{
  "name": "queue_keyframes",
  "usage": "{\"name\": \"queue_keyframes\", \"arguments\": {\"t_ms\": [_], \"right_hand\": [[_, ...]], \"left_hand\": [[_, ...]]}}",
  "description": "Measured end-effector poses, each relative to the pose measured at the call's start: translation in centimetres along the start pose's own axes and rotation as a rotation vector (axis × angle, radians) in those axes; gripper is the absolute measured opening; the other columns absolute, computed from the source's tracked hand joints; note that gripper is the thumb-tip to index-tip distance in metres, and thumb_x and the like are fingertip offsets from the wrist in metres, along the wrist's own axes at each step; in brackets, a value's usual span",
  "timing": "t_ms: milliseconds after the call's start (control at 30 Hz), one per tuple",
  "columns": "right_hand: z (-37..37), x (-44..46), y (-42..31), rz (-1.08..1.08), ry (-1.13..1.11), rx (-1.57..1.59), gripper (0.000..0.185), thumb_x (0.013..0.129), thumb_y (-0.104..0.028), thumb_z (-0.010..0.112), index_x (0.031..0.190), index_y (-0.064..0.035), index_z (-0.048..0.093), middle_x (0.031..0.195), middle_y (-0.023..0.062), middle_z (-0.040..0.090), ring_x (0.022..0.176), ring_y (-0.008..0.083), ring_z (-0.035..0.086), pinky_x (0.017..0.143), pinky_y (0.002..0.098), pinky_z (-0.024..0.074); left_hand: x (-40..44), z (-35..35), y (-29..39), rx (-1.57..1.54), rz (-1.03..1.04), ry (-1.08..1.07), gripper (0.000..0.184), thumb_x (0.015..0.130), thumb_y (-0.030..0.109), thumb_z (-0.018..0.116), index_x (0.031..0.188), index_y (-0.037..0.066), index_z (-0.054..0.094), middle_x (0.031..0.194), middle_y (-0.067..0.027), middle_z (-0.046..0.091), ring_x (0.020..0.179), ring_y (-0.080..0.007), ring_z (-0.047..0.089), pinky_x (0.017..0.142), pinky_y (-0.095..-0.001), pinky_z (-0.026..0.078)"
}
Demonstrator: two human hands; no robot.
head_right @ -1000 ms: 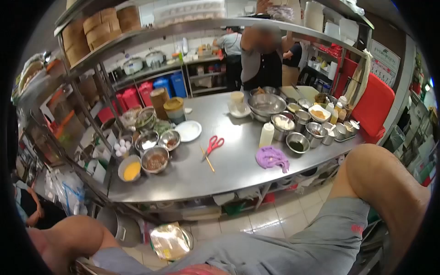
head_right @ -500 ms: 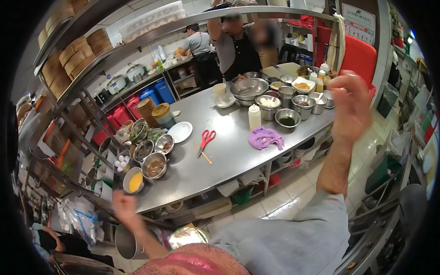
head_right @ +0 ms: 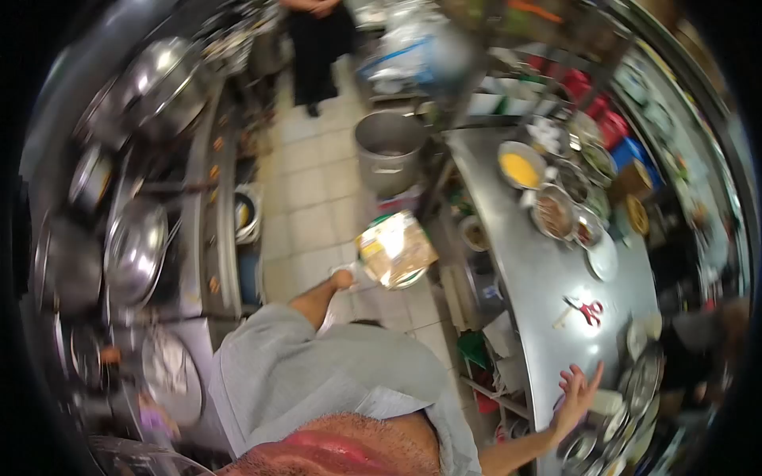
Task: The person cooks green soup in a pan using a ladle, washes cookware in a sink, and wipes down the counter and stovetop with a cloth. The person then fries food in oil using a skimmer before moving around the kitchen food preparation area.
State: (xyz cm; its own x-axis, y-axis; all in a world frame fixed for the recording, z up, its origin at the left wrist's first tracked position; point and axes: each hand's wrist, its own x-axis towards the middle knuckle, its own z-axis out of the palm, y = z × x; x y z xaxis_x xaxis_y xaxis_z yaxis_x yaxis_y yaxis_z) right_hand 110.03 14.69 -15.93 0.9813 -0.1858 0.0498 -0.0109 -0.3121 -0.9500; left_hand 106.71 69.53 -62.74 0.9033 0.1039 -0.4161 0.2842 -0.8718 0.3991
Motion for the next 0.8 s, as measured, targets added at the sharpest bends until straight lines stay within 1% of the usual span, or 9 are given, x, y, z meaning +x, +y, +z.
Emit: {"name": "queue_keyframes", "arguments": {"t_ms": [33,67,100,167,267,433,500,667,800], "right_hand": [[2.2,2.3,1.9,0.029,-0.008,-0.133,0.062,0.083,-0.018,0.057,0.136,-0.0091,0.026,0.093,0.0093,0.058,0.076,0.0147,0.056,0.064,0.0242,0.043],[4.7,4.8,4.6,-0.052,-0.088,-0.367,0.057,0.082,-0.016,0.058,0.132,-0.0077,0.033,0.09,0.011,0.059,0.077,0.017,0.057,0.066,0.0269,0.0443],[8.8,5.1,4.3,-0.139,-0.176,-0.504,0.054,0.081,-0.015,0.059,0.13,-0.0071,0.037,0.092,0.0133,0.059,0.079,0.0196,0.057,0.069,0.0294,0.0451],[15.3,5.6,4.4,-0.182,-0.556,-0.5,0.053,0.08,-0.014,0.06,0.128,-0.0062,0.04,0.1,0.0152,0.058,0.085,0.0199,0.056,0.074,0.0299,0.0449],[23.4,4.7,5.7,-0.105,-0.875,-0.278,0.055,0.079,-0.014,0.061,0.128,-0.0052,0.039,0.097,0.0129,0.057,0.083,0.0164,0.054,0.074,0.0283,0.0439],[30.9,4.2,11.7,-0.077,-1.006,-0.346,0.053,0.079,-0.012,0.061,0.125,0.0018,0.04,0.087,0.0093,0.06,0.076,0.0133,0.053,0.069,0.0268,0.0438],[32.5,4.8,15.8,-0.051,-1.058,-0.369,0.051,0.08,-0.013,0.061,0.124,0.0025,0.04,0.079,0.0074,0.059,0.066,0.0116,0.053,0.058,0.0249,0.0441],[33.9,4.4,21.3,0.401,-1.062,-0.474,0.05,0.08,-0.017,0.056,0.125,-0.0012,0.041,0.074,0.0067,0.059,0.044,0.0099,0.049,0.035,0.0246,0.035],[34.9,5.4,23.9,0.656,-0.999,-0.579,0.044,0.085,-0.015,0.04,0.127,-0.0038,0.038,0.069,0.0042,0.055,0.042,0.0138,0.047,0.032,0.025,0.0323]], "left_hand": [[-0.3,-1.5,0.3,-0.039,-0.04,0.137,0.04,0.073,0.043,0.053,0.066,0.005,0.064,0.071,-0.0164,0.062,0.064,-0.032,0.058,0.064,-0.0439,0.045],[0.8,-1.5,-1.0,-0.015,0.177,0.232,0.038,0.076,0.039,0.052,0.075,0.003,0.064,0.084,-0.0191,0.062,0.076,-0.0317,0.058,0.07,-0.0438,0.045],[-0.8,-4.6,0.9,-0.172,-0.031,0.215,0.033,0.074,0.034,0.058,0.083,0.002,0.064,0.093,-0.0188,0.061,0.087,-0.0314,0.057,0.074,-0.0411,0.045],[-5.7,-11.6,4.3,-0.531,-0.177,0.151,0.033,0.072,0.029,0.063,0.091,0.001,0.062,0.093,-0.0175,0.061,0.09,-0.0302,0.057,0.077,-0.038,0.045],[-6.1,-12.4,1.4,-0.679,-0.186,0.323,0.04,0.074,0.026,0.064,0.104,0.001,0.056,0.087,-0.0127,0.062,0.079,-0.0233,0.058,0.071,-0.0362,0.046],[-9.8,-18.8,-5.1,-1.064,-0.398,0.469,0.025,0.073,0.017,0.065,0.093,0.002,0.059,0.075,-0.0056,0.059,0.063,-0.0124,0.055,0.058,-0.0279,0.046],[-9.9,-20.6,-8.8,-1.165,-0.484,0.614,0.03,0.074,0.017,0.065,0.098,0.002,0.057,0.075,-0.0052,0.059,0.06,-0.0143,0.054,0.053,-0.0287,0.044],[-7.9,-27.2,-16.2,-1.579,-0.493,0.923,0.042,0.077,0.015,0.061,0.113,0.001,0.046,0.084,-0.0076,0.057,0.064,-0.0142,0.053,0.052,-0.0272,0.04],[-4.9,-34.4,-19.5,-1.716,-0.419,1.136,0.052,0.079,0.011,0.059,0.123,0.001,0.035,0.096,-0.009,0.052,0.077,-0.0177,0.053,0.058,-0.0292,0.041]]}}
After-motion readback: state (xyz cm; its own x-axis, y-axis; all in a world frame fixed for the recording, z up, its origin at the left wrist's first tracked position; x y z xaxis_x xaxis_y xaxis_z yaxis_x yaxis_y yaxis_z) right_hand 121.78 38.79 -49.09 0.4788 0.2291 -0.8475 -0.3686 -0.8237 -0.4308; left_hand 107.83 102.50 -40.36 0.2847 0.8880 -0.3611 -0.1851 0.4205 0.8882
